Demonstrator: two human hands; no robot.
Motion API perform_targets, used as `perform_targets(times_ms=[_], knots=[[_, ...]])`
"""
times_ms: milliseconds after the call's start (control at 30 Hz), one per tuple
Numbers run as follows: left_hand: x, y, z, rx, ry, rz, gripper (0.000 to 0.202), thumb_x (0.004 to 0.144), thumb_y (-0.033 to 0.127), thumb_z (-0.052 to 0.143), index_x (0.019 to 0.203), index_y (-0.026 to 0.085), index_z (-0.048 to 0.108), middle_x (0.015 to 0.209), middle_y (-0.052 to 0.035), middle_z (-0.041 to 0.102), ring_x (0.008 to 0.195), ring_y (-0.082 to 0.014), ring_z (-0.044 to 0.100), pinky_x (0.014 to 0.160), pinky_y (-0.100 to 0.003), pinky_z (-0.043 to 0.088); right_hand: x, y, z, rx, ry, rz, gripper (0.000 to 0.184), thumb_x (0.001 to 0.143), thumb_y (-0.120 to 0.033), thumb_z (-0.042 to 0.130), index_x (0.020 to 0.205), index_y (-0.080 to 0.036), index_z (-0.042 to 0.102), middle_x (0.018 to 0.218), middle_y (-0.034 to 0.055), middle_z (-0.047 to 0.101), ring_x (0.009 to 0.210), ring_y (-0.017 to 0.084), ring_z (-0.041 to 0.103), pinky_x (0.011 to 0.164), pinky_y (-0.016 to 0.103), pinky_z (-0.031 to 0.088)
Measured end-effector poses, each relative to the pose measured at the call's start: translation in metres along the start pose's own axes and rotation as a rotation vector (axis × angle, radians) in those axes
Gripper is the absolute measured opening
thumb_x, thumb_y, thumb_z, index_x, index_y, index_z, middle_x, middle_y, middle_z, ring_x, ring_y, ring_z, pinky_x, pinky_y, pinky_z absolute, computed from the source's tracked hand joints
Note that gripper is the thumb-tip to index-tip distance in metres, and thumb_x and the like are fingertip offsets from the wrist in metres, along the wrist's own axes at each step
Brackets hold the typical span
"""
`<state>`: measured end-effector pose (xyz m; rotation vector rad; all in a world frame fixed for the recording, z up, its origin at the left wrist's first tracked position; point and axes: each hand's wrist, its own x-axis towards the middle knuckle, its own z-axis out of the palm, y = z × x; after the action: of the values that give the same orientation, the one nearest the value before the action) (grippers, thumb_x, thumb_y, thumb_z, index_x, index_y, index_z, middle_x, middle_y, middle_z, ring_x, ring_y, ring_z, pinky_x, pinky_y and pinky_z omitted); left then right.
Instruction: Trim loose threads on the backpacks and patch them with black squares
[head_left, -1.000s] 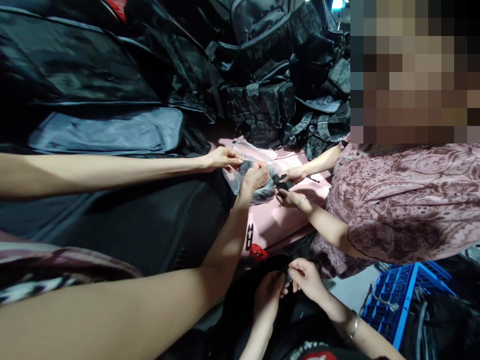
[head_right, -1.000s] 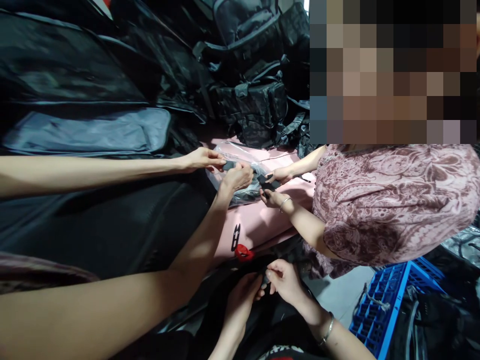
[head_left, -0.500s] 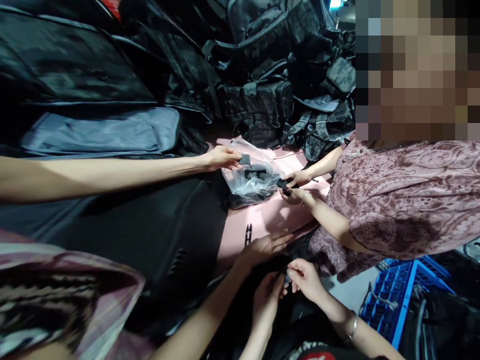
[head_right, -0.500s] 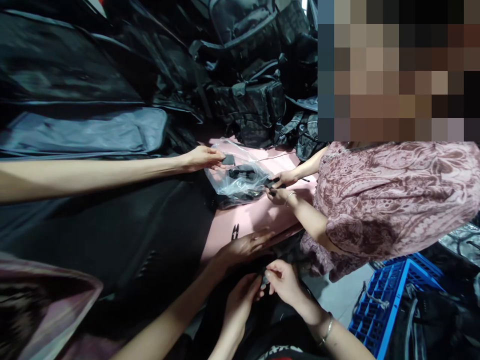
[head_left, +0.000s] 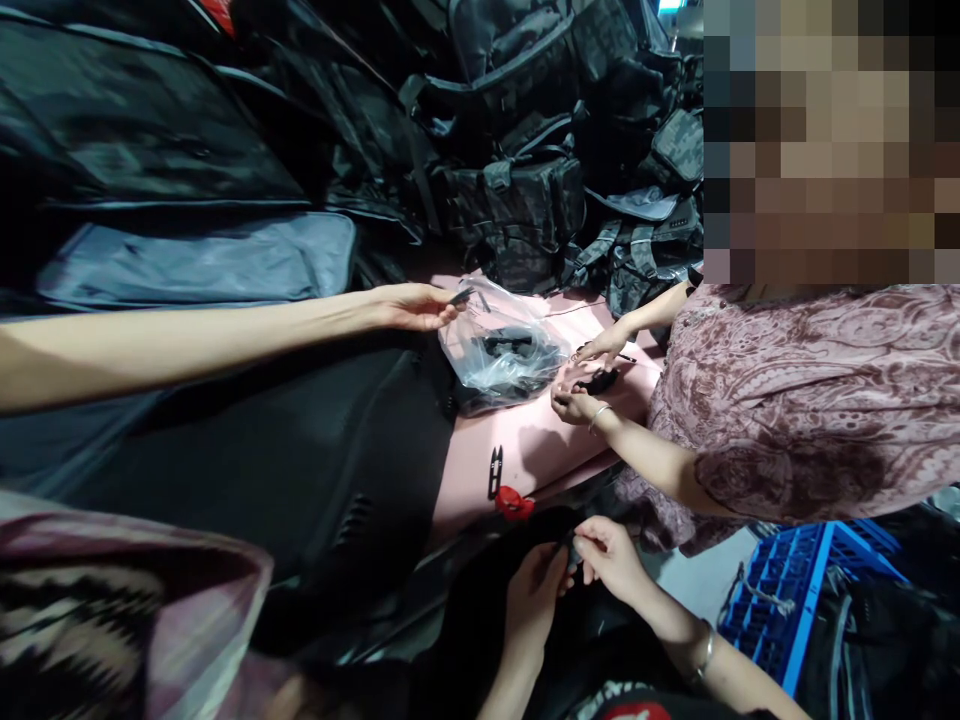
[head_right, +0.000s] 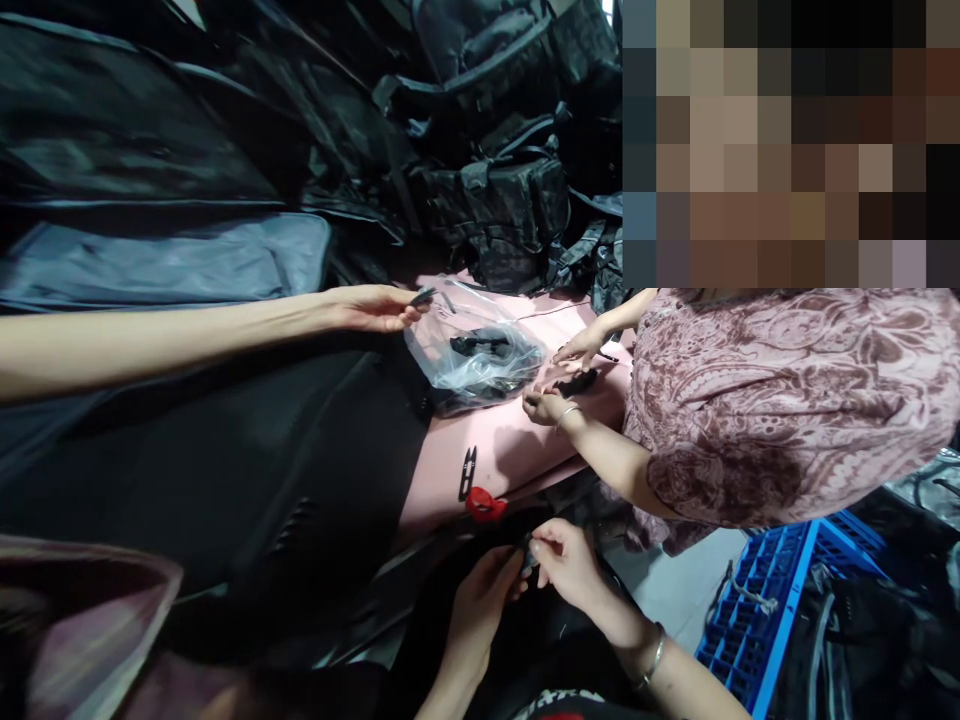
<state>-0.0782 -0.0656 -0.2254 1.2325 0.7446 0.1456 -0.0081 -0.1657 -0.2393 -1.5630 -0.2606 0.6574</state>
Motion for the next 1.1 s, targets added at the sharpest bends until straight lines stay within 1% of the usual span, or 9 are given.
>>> perform_targets(times_ms=[167, 267, 433, 533, 700, 900, 1000, 1100], knots=[[-0.001, 0.000, 0.002, -0.003, 0.005, -0.031, 0.041, 0.057, 0.051, 0.068, 0.075, 0.014, 0.060, 0.059, -0.0003, 0.059, 0.050, -0.0119, 0.052, 0.049, -0.023, 0.041, -0.001, -0.003, -0.001, -0.009, 0.004, 0.006, 0.035, 0.073, -0.049, 0.057, 0.079, -0.015, 0.052, 0.058, -0.0059, 0.047, 0.035, 0.003, 0.042, 0.035, 0.015, 0.027], [0.000, 0.000, 0.002, 0.028, 0.009, -0.034, 0.044, 0.056, 0.054, 0.067, 0.074, 0.014, 0.061, 0.059, -0.0009, 0.060, 0.051, -0.0130, 0.053, 0.050, -0.025, 0.042, -0.002, -0.004, -0.002, -0.013, 0.007, 0.001, 0.035, 0.073, -0.049, 0.057, 0.078, -0.015, 0.052, 0.058, -0.0056, 0.048, 0.035, 0.003, 0.041, 0.035, 0.015, 0.028], [0.003, -0.004, 0.003, 0.105, -0.010, 0.008, 0.048, 0.055, 0.059, 0.065, 0.074, 0.015, 0.062, 0.059, -0.0014, 0.061, 0.050, -0.0143, 0.053, 0.049, -0.025, 0.041, -0.002, -0.003, -0.004, -0.023, 0.013, -0.002, 0.036, 0.072, -0.051, 0.056, 0.077, -0.015, 0.052, 0.057, -0.0056, 0.048, 0.035, 0.003, 0.041, 0.035, 0.015, 0.029], [0.003, -0.007, 0.004, 0.075, -0.036, 0.046, 0.048, 0.056, 0.060, 0.065, 0.071, 0.015, 0.061, 0.060, -0.0015, 0.060, 0.050, -0.0129, 0.052, 0.049, -0.024, 0.041, -0.002, -0.002, -0.006, -0.028, 0.015, -0.001, 0.037, 0.072, -0.051, 0.057, 0.077, -0.015, 0.052, 0.057, -0.0055, 0.048, 0.035, 0.003, 0.040, 0.035, 0.015, 0.029], [0.002, -0.007, 0.009, 0.059, -0.039, 0.098, 0.044, 0.059, 0.059, 0.064, 0.062, 0.015, 0.058, 0.054, 0.0012, 0.054, 0.049, -0.0112, 0.048, 0.048, -0.022, 0.038, -0.001, 0.001, -0.010, -0.006, 0.011, -0.002, 0.038, 0.071, -0.052, 0.058, 0.078, -0.015, 0.051, 0.060, -0.0047, 0.050, 0.035, 0.003, 0.040, 0.035, 0.016, 0.029], [0.005, -0.012, 0.012, 0.103, -0.039, 0.103, 0.044, 0.062, 0.060, 0.060, 0.057, 0.017, 0.055, 0.051, 0.0022, 0.051, 0.047, -0.0112, 0.045, 0.049, -0.022, 0.035, 0.003, 0.004, -0.013, -0.006, -0.011, -0.020, 0.037, 0.074, -0.051, 0.056, 0.079, -0.014, 0.051, 0.063, -0.0037, 0.050, 0.036, 0.003, 0.041, 0.035, 0.016, 0.030], [0.010, -0.017, 0.013, 0.096, -0.042, 0.105, 0.046, 0.061, 0.063, 0.058, 0.055, 0.018, 0.050, 0.050, 0.0026, 0.048, 0.048, -0.0114, 0.044, 0.049, -0.023, 0.034, 0.005, 0.005, -0.016, -0.015, -0.029, -0.020, 0.038, 0.074, -0.052, 0.055, 0.077, -0.015, 0.050, 0.061, -0.0043, 0.049, 0.036, 0.003, 0.041, 0.035, 0.016, 0.030], [0.013, -0.019, 0.012, 0.149, -0.024, 0.145, 0.048, 0.059, 0.066, 0.058, 0.054, 0.019, 0.048, 0.048, 0.0028, 0.046, 0.047, -0.0122, 0.043, 0.048, -0.023, 0.034, 0.006, 0.006, -0.020, -0.019, -0.067, -0.010, 0.039, 0.073, -0.053, 0.056, 0.077, -0.015, 0.050, 0.061, -0.0042, 0.051, 0.036, 0.003, 0.042, 0.035, 0.016, 0.030]])
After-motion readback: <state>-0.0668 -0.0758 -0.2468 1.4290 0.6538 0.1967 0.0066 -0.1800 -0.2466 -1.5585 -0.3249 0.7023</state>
